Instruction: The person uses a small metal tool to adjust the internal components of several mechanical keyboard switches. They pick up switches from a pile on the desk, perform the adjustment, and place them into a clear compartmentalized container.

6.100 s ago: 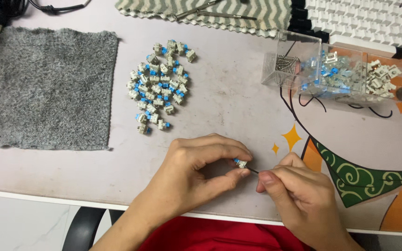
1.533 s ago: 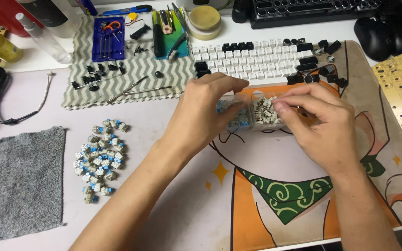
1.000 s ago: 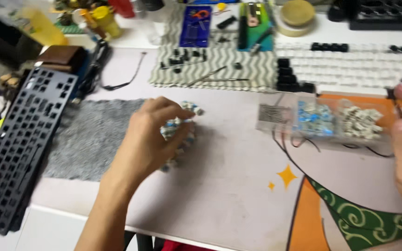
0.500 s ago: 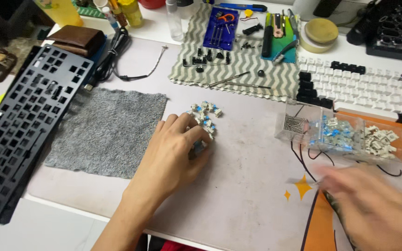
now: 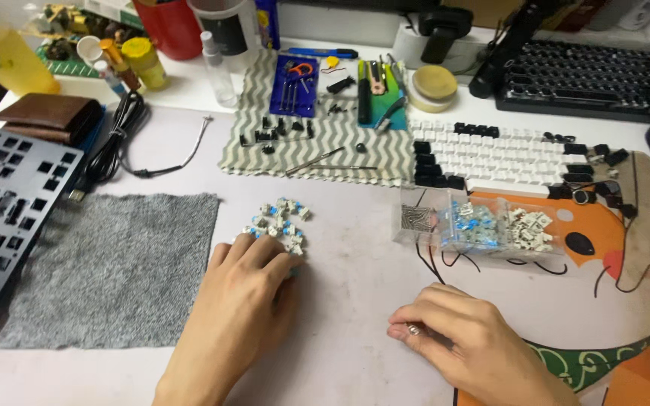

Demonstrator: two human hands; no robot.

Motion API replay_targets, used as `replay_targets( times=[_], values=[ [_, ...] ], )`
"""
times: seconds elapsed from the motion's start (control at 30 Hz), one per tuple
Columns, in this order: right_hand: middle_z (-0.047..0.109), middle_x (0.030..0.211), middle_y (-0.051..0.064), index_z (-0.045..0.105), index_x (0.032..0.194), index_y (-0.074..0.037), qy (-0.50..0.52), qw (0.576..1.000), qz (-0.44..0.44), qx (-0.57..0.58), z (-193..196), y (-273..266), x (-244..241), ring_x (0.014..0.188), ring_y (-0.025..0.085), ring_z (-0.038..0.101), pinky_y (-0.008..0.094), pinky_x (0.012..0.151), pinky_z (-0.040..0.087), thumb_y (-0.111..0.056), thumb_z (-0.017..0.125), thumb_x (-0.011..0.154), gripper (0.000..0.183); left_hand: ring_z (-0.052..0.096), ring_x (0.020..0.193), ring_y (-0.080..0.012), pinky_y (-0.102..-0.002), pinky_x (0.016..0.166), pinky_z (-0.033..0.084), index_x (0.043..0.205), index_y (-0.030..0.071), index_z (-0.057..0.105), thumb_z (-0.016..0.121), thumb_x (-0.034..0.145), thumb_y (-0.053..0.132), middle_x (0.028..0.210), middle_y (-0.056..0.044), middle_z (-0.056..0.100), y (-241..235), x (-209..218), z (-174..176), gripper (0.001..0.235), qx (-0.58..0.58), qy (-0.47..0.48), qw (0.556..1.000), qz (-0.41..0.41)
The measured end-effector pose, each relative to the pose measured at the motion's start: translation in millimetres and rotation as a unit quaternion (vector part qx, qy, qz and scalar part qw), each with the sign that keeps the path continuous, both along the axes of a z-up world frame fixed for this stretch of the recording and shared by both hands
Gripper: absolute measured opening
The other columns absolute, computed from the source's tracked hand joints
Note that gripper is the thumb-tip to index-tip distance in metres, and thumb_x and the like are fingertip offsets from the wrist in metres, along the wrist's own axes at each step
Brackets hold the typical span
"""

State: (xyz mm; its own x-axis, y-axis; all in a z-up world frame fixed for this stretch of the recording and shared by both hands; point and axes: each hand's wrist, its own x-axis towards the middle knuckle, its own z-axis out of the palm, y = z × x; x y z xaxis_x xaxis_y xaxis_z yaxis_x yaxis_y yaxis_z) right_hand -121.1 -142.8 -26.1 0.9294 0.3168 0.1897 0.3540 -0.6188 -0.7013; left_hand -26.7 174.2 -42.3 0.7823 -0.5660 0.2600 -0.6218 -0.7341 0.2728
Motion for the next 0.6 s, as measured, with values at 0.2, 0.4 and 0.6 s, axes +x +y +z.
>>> replay_targets(
  times=[0.2, 0.4, 0.6],
  values=[
    [0.091, 0.096, 0.002, 0.093, 0.106, -0.012, 0.013, 0.987, -0.142, 0.075, -1, -2, -16, 0.078, 0.013, 0.080, 0.029, 0.069, 0.062, -0.020, 0.081, 0.101, 0.015, 0.063, 0.104, -0.0356, -0.052, 0.088, 0.049, 0.114, 0.020, 0.077, 0.075, 0.102, 0.026, 0.116, -0.004, 0.070, 3, 2, -1, 0.013, -0.032, 0.007, 0.999, -0.022],
    [0.095, 0.098, 0.017, 0.098, 0.104, 0.008, 0.185, 0.885, -0.324, 0.280, -10, 5, -33, 0.088, 0.024, 0.087, 0.037, 0.078, 0.076, 0.001, 0.091, 0.091, 0.016, 0.084, 0.096, -0.0160, -0.029, 0.088, 0.066, 0.109, 0.013, 0.081, 0.083, 0.102, 0.018, 0.108, -0.002, 0.084, -33, -18, 25, 0.008, -0.303, 0.180, 0.932, -0.078],
    [0.088, 0.091, 0.013, 0.104, 0.106, 0.006, 0.159, 0.889, -0.333, 0.271, -17, 13, -52, 0.074, 0.018, 0.069, 0.032, 0.066, 0.051, -0.001, 0.093, 0.089, 0.022, 0.088, 0.093, -0.0151, -0.026, 0.089, 0.072, 0.109, 0.000, 0.084, 0.094, 0.090, -0.005, 0.114, -0.017, 0.093, -60, -55, -7, 0.022, -0.537, 0.482, 0.692, 0.012]
  ],
)
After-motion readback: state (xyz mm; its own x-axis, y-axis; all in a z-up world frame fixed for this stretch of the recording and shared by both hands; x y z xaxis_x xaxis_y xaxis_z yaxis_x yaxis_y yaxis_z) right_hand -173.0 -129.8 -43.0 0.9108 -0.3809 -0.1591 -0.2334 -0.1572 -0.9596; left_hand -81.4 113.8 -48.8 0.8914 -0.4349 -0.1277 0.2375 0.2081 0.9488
